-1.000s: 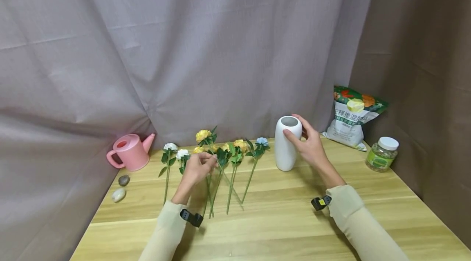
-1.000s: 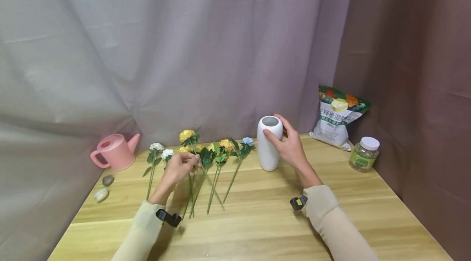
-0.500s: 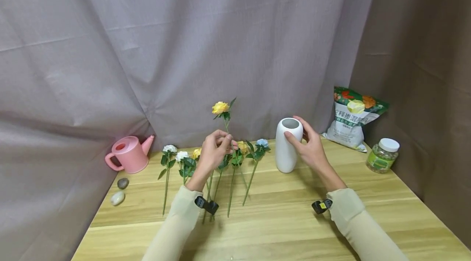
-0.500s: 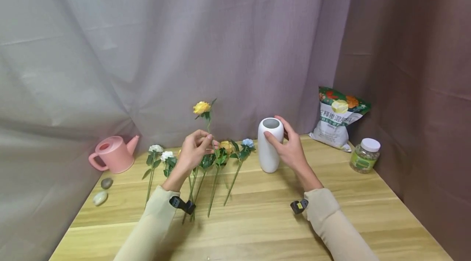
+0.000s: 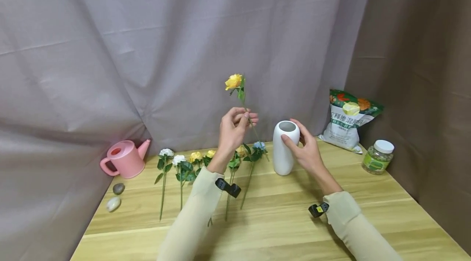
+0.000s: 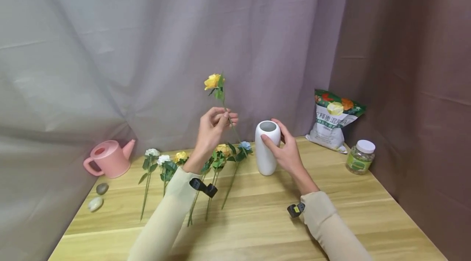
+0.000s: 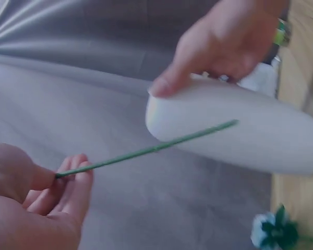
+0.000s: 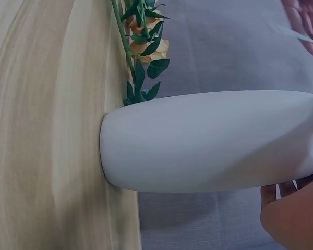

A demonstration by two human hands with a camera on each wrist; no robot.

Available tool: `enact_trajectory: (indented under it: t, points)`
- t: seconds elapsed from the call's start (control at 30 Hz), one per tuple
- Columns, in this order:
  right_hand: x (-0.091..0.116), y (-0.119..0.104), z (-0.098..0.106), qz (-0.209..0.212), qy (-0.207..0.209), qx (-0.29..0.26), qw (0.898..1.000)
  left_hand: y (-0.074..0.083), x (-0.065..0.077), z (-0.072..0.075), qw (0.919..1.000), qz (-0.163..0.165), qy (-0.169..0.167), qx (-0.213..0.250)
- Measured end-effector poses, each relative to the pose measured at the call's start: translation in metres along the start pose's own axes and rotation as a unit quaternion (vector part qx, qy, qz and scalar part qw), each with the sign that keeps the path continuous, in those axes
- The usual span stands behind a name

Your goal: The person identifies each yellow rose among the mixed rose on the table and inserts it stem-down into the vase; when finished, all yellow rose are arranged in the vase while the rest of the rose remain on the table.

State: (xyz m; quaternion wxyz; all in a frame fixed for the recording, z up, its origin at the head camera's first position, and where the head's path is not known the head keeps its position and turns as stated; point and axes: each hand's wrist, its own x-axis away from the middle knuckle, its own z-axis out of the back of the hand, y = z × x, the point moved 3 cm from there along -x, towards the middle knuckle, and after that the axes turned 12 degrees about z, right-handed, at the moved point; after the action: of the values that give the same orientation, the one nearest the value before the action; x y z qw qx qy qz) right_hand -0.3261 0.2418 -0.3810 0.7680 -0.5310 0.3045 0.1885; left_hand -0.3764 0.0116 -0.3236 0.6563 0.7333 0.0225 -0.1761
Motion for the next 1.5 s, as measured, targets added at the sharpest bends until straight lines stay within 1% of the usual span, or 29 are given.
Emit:
enact_trajectory:
  t: [0.1,0.23,0.33,0.43,0.5,0.57,0.67,0.73,0.8,0.9,0.97,1.07,1.2,1.33,1.5]
  points:
    - [0.003,0.002,-0.001,-0.002,0.0,-0.005,1.0,0.011,-0.008,-0.01,0.9971,-0.04,0.012,0.064]
    - [0.007,0.004,0.0,-0.005,0.006,-0.004,1.0,0.028,-0.015,-0.025,0.9887,-0.093,0.041,0.11]
    - [0.009,0.005,0.001,-0.003,0.011,-0.005,1.0,0.038,-0.019,-0.034,0.9839,-0.124,0.066,0.111]
    - [0.01,0.005,0.001,0.001,0.012,-0.005,1.0,0.043,-0.021,-0.04,0.9827,-0.141,0.085,0.084]
    - [0.01,0.005,0.001,0.004,0.012,-0.005,1.0,0.043,-0.022,-0.045,0.9839,-0.144,0.084,0.065]
    - [0.009,0.004,0.001,0.008,0.014,-0.007,1.0,0.039,-0.021,-0.049,0.9867,-0.138,0.078,0.036]
    - [0.008,0.002,0.001,0.013,0.015,-0.01,1.0,0.029,-0.019,-0.055,0.99,-0.125,0.065,-0.007]
    - [0.008,0.001,0.0,0.015,0.014,-0.01,1.0,0.02,-0.017,-0.058,0.9897,-0.119,0.061,-0.052]
    - [0.007,0.001,-0.001,0.012,0.011,-0.009,1.0,0.013,-0.015,-0.061,0.987,-0.115,0.056,-0.097]
    - [0.006,0.0,0.0,0.006,0.011,-0.007,1.0,0.003,-0.013,-0.067,0.9796,-0.113,0.043,-0.161]
    - [0.004,0.0,0.0,0.006,0.008,-0.004,1.0,-0.001,-0.012,-0.071,0.9745,-0.113,0.039,-0.19]
    - [0.002,0.0,0.0,0.009,0.004,0.001,1.0,-0.006,-0.011,-0.073,0.9704,-0.109,0.045,-0.211]
    - [0.001,0.001,-0.001,0.01,0.009,0.001,1.0,-0.011,-0.008,-0.076,0.969,-0.094,0.064,-0.219]
    - [0.001,0.002,-0.002,0.012,0.012,-0.003,1.0,-0.019,-0.007,-0.077,0.9652,-0.08,0.083,-0.235]
    - [0.001,0.002,-0.002,0.012,0.009,0.004,1.0,-0.03,-0.005,-0.08,0.9626,-0.065,0.084,-0.249]
